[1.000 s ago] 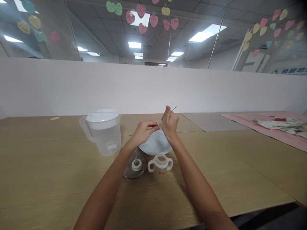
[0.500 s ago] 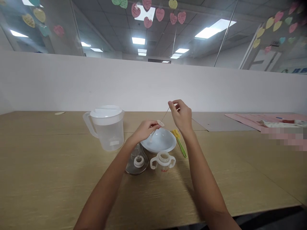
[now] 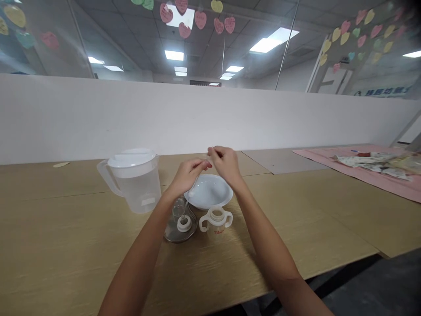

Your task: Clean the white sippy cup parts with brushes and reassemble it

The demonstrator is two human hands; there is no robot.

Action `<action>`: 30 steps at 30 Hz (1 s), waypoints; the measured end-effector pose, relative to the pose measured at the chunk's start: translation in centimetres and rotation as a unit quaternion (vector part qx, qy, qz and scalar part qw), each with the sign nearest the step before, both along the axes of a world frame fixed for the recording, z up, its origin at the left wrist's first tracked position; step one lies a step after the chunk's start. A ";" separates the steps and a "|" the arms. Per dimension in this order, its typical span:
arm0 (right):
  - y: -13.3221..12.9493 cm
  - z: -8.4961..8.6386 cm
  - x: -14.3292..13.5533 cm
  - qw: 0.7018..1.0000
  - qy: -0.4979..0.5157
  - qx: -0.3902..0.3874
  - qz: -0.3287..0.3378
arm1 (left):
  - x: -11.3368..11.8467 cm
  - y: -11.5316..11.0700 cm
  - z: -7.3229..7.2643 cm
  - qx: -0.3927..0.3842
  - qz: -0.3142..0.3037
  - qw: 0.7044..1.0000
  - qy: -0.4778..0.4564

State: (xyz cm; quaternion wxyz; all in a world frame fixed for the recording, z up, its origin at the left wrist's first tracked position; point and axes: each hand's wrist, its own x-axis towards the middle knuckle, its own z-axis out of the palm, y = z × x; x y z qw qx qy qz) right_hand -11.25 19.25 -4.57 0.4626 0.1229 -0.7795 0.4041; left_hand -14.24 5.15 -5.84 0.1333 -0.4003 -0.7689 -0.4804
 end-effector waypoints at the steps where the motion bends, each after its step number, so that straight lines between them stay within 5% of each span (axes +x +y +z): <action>1: -0.3 -0.2 -0.3 1.000 -0.008 0.007 0.008 | 0.2 -0.1 0.2 0.015 0.009 1.000 -0.002; 5: 0.3 -0.2 -0.7 0.998 0.029 -0.040 0.025 | 1.1 -0.4 0.8 0.000 0.032 0.999 -0.003; 11: 5.2 0.2 -1.5 0.952 0.058 -0.298 0.035 | 3.0 1.1 1.2 -0.092 0.033 0.995 0.026; 20: 10.3 -0.8 -2.9 0.908 0.071 -0.412 -0.032 | 3.3 -0.2 1.6 -0.161 0.067 0.984 0.042; 25: 10.6 -4.9 -5.8 0.916 -0.257 -0.309 -0.006 | 2.2 -1.5 1.3 -0.192 0.106 0.974 0.057; 30: 9.7 -7.6 -7.7 0.903 -0.379 -0.201 0.029 | 1.7 -1.0 0.5 -0.225 0.112 0.966 0.068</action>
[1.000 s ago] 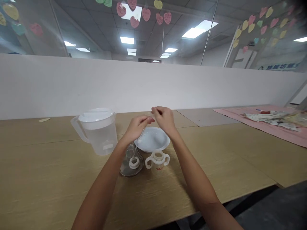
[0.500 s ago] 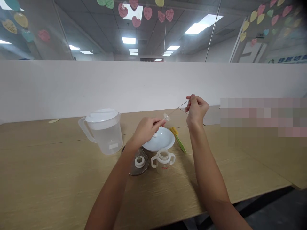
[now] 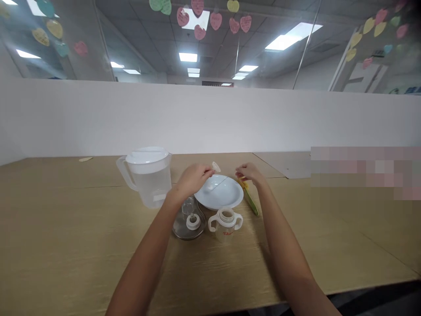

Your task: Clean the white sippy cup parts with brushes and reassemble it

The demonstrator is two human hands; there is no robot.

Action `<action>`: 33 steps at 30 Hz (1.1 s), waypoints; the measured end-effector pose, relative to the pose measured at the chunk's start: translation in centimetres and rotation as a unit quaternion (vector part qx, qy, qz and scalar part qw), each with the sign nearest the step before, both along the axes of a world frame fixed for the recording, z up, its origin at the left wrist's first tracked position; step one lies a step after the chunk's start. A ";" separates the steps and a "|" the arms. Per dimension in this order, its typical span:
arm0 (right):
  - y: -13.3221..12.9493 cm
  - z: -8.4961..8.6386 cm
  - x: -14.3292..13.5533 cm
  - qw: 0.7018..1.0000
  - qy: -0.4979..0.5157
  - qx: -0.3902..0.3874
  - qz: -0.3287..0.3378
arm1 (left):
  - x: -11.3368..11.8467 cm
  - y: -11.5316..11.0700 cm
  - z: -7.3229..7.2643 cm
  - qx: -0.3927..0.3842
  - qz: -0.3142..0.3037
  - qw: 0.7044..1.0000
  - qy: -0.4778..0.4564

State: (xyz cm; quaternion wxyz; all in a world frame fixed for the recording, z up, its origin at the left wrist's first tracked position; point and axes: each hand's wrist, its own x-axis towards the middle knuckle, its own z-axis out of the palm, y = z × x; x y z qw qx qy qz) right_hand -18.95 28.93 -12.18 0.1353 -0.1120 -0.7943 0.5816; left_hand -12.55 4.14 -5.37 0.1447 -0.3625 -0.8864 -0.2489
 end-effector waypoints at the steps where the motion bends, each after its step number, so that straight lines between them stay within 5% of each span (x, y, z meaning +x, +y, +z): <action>1: 0.0 0.0 -0.1 1.000 -0.013 0.017 0.011 | -0.1 0.2 -0.2 -0.011 0.007 1.000 0.005; 5: -1.0 1.6 0.9 0.994 -0.031 0.078 0.064 | -0.3 1.1 -0.8 -0.049 0.022 0.998 0.028; 10: -4.8 5.6 5.1 0.910 0.005 0.137 0.390 | -0.2 1.2 -0.7 -0.069 0.040 0.996 0.034; 15: -6.7 6.6 5.9 0.917 0.079 0.185 0.346 | -0.4 0.7 -0.5 -0.053 0.056 0.996 0.040; 21: -5.8 4.4 3.5 0.927 0.122 0.003 0.355 | -0.7 0.3 -0.4 0.029 0.004 0.999 -0.032; 26: -5.8 3.3 2.9 0.920 0.133 -0.089 0.358 | -0.3 0.4 -0.4 0.011 0.037 0.998 -0.046; 31: -5.6 3.4 3.3 0.914 0.121 -0.116 0.369 | 2.0 0.1 1.0 -0.031 0.042 0.998 -0.048; 33: -5.4 3.9 4.0 0.921 0.114 -0.097 0.359 | 4.2 -0.4 2.4 -0.006 -0.015 0.999 -0.043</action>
